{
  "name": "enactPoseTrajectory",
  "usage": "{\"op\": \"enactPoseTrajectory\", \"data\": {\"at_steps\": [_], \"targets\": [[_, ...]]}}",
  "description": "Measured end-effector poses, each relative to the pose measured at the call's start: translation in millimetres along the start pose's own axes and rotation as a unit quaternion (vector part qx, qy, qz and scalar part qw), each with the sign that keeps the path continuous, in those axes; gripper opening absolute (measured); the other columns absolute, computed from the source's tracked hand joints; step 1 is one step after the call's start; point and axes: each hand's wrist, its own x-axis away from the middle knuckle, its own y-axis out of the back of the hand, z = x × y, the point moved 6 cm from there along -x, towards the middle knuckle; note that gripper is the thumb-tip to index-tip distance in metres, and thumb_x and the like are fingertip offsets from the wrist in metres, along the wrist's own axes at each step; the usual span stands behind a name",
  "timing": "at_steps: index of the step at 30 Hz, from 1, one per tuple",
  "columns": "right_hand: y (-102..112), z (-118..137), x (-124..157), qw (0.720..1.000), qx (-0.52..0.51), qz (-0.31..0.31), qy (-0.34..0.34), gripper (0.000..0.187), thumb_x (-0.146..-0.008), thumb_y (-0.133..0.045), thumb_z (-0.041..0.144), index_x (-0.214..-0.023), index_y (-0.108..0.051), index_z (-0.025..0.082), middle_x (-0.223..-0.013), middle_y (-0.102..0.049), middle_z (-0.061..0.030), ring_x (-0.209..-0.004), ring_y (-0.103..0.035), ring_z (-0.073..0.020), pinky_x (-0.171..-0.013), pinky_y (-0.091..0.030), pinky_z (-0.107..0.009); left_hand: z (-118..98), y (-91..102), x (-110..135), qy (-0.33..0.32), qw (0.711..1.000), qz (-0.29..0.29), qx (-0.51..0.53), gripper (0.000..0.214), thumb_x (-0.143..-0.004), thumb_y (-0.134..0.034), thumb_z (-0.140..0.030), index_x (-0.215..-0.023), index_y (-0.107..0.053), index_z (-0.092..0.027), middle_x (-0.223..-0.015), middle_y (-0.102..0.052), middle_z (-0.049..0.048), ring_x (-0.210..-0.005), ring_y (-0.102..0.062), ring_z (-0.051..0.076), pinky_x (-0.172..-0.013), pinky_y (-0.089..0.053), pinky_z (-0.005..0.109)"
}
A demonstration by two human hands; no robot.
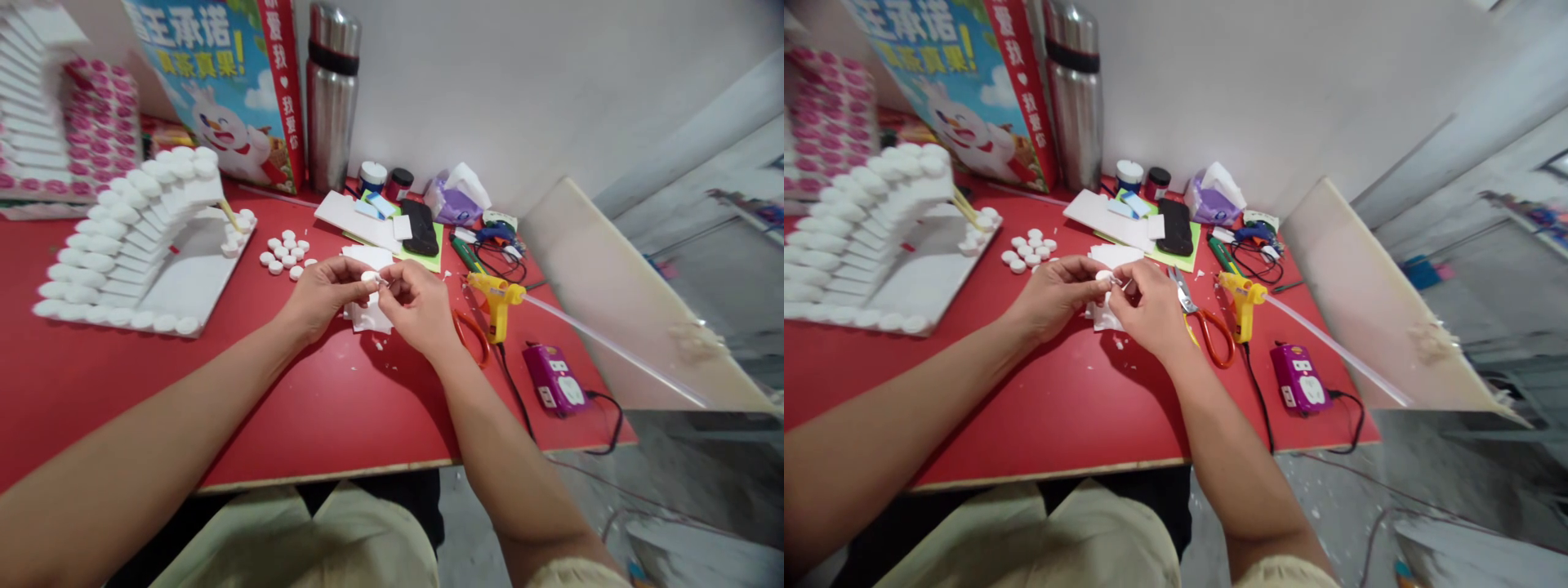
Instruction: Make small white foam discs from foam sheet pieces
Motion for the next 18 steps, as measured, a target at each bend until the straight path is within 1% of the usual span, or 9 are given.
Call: {"op": "enactPoseTrajectory", "data": {"at_steps": [4,6,9,11,13,15,18], "targets": [[1.1,4.8,0.2,0.999,0.005,0.008,0.031,0.004,-0.088,-0.061,0.019,-0.087,-0.065,0.02,-0.081,-0.064,-0.0002,-0.062,-0.053,-0.011,-0.062,-0.044,-0.028,-2.8,1.7,-0.1,-0.02,0.999,-0.015,-0.031,0.038,-0.055,-0.099,-0.029,-0.079,-0.074,-0.014,-0.069,-0.072,0.0023,-0.057,-0.062,0.013,-0.055,-0.051,0.026],[1.7,5.6,0.4,0.999,0.007,0.009,0.041,0.007,-0.089,-0.059,0.018,-0.087,-0.065,0.02,-0.082,-0.065,-0.0005,-0.063,-0.054,-0.0113,-0.062,-0.044,-0.028,-5.0,1.4,0.1,-0.038,0.998,-0.022,-0.049,0.038,-0.053,-0.099,-0.029,-0.077,-0.072,-0.014,-0.068,-0.072,0.0019,-0.057,-0.062,0.013,-0.055,-0.05,0.026],[2.4,5.1,0.7,0.999,-0.004,0.013,0.044,0.011,-0.089,-0.056,0.017,-0.088,-0.066,0.02,-0.083,-0.065,-0.0015,-0.067,-0.057,-0.0126,-0.063,-0.046,-0.028,-8.2,0.2,1.3,-0.068,0.995,-0.029,-0.071,0.038,-0.053,-0.099,-0.028,-0.075,-0.071,-0.015,-0.068,-0.071,0.0012,-0.059,-0.061,0.012,-0.055,-0.048,0.025],[2.1,3.9,0.8,0.999,-0.02,0.019,0.037,0.011,-0.09,-0.055,0.017,-0.089,-0.066,0.021,-0.086,-0.065,-0.0022,-0.068,-0.059,-0.0131,-0.062,-0.047,-0.028,-10.4,0.2,2.7,-0.091,0.992,-0.039,-0.083,0.035,-0.055,-0.098,-0.028,-0.074,-0.071,-0.015,-0.069,-0.071,0.0012,-0.061,-0.06,0.012,-0.056,-0.047,0.025],[0.8,1.6,0.7,0.999,-0.04,0.028,0.019,0.009,-0.092,-0.058,0.021,-0.091,-0.067,0.021,-0.089,-0.066,-0.0028,-0.068,-0.06,-0.013,-0.061,-0.048,-0.028,-12.7,0.5,4.6,-0.117,0.987,-0.048,-0.104,0.032,-0.059,-0.096,-0.029,-0.075,-0.072,-0.016,-0.071,-0.071,0.0015,-0.063,-0.06,0.013,-0.059,-0.047,0.026],[-1.5,-3.0,0.3,0.997,-0.067,0.036,-0.021,0.008,-0.093,-0.062,0.028,-0.09,-0.066,0.022,-0.086,-0.067,-0.002,-0.065,-0.061,-0.0126,-0.059,-0.049,-0.028,-14.3,0.0,6.1,-0.139,0.98,-0.05,-0.135,0.027,-0.065,-0.094,-0.03,-0.076,-0.073,-0.016,-0.071,-0.07,0.0019,-0.064,-0.059,0.014,-0.061,-0.047,0.027],[-6.9,-12.9,0.6,0.986,-0.124,0.041,-0.1,0.017,-0.091,-0.069,0.038,-0.087,-0.064,0.022,-0.066,-0.063,0.0029,-0.053,-0.058,-0.0118,-0.054,-0.046,-0.027,-14.3,-0.6,7.2,-0.156,0.973,-0.049,-0.166,0.024,-0.07,-0.091,-0.032,-0.076,-0.074,-0.017,-0.071,-0.07,0.0023,-0.064,-0.058,0.014,-0.062,-0.045,0.028]]}}
